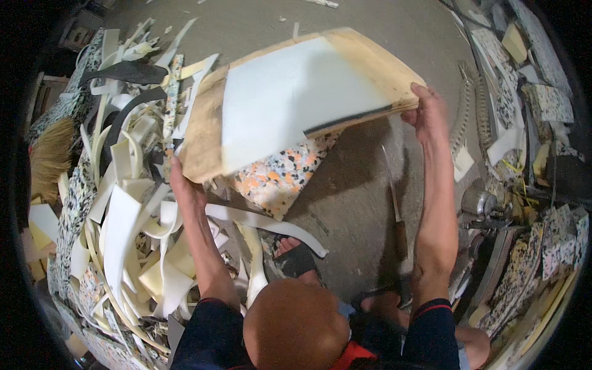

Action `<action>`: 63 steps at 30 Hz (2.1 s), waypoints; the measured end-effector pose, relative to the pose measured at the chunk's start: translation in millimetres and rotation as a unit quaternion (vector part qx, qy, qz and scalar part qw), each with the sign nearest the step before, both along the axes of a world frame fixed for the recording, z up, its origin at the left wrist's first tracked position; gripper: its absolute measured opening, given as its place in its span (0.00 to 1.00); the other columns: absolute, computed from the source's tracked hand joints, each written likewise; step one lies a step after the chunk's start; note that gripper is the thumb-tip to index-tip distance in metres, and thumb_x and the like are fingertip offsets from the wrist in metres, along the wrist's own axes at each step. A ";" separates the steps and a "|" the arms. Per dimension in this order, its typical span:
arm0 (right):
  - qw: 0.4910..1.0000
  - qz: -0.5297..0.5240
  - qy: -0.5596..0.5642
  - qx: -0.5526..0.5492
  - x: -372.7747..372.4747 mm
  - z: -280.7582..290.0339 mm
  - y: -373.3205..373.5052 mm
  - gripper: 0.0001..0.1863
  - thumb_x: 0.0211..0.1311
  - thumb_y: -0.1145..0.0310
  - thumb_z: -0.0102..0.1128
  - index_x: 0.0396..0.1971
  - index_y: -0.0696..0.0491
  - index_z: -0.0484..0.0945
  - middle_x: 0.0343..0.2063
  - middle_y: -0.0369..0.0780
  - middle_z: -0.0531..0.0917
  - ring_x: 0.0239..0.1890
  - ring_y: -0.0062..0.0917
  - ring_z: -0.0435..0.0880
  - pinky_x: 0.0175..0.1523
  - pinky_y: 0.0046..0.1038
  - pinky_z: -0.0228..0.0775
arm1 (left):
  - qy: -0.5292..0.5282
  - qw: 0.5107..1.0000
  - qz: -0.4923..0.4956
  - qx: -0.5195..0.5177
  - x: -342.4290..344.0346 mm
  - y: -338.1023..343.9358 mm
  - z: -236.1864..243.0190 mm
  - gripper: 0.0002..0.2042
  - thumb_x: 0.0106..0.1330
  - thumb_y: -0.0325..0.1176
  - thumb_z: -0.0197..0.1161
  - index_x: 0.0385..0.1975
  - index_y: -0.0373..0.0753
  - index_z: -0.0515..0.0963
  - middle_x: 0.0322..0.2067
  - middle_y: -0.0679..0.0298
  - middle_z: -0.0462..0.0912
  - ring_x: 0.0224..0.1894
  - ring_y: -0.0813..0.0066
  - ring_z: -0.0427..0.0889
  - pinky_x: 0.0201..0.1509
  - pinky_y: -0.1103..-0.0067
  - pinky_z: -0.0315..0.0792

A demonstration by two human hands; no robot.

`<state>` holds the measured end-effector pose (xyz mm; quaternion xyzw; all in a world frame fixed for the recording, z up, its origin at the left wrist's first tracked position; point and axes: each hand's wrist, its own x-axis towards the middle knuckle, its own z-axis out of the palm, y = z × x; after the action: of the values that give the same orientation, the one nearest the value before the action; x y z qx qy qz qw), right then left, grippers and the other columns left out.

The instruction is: The person sprays a dark substance onto a wooden board, then places a white sheet over it and trims the excess with a knife. They then measure and handle thin wooden strips, stacking them on the floor.

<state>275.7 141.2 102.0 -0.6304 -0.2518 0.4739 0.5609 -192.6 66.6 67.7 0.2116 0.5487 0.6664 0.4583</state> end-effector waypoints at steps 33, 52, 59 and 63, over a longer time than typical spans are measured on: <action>0.704 0.364 -0.539 -0.286 49.9 -80.2 -181.6 0.33 0.55 0.51 0.74 0.49 0.63 0.78 0.46 0.58 0.82 0.52 0.53 0.82 0.56 0.47 0.75 | 0.314 0.878 0.207 0.298 43.2 157.7 139.9 0.12 0.78 0.36 0.57 0.44 0.32 0.81 0.40 0.60 0.85 0.37 0.77 0.81 0.42 0.78 0.75; 0.732 0.329 -0.559 -0.208 47.0 -104.6 -294.8 0.25 0.57 0.70 0.70 0.52 0.63 0.73 0.45 0.56 0.79 0.49 0.54 0.80 0.52 0.48 0.73 | 0.735 0.560 0.183 0.334 44.6 191.0 176.9 0.06 0.63 0.30 0.71 0.38 0.43 0.83 0.34 0.64 0.84 0.36 0.65 0.81 0.38 0.74 0.74; 0.708 0.265 -0.634 0.162 10.1 59.5 -139.6 0.30 0.59 0.83 0.59 0.65 0.61 0.70 0.47 0.53 0.77 0.50 0.48 0.78 0.56 0.39 0.72 | 0.490 0.812 0.043 0.314 26.3 193.3 175.2 0.08 0.73 0.34 0.65 0.44 0.38 0.86 0.37 0.67 0.85 0.39 0.81 0.81 0.46 0.81 0.74; 0.654 0.251 -0.667 0.253 -8.7 116.0 -60.2 0.35 0.58 0.84 0.59 0.68 0.55 0.69 0.48 0.52 0.76 0.48 0.47 0.78 0.56 0.38 0.71 | 0.517 0.749 0.046 0.412 30.8 191.7 177.5 0.09 0.73 0.34 0.64 0.45 0.38 0.85 0.42 0.66 0.84 0.43 0.80 0.81 0.49 0.81 0.73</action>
<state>267.0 81.0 218.0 -0.5233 -0.8171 -0.0337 0.2395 -161.8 258.3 245.1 0.6664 0.3832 0.6369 -0.0580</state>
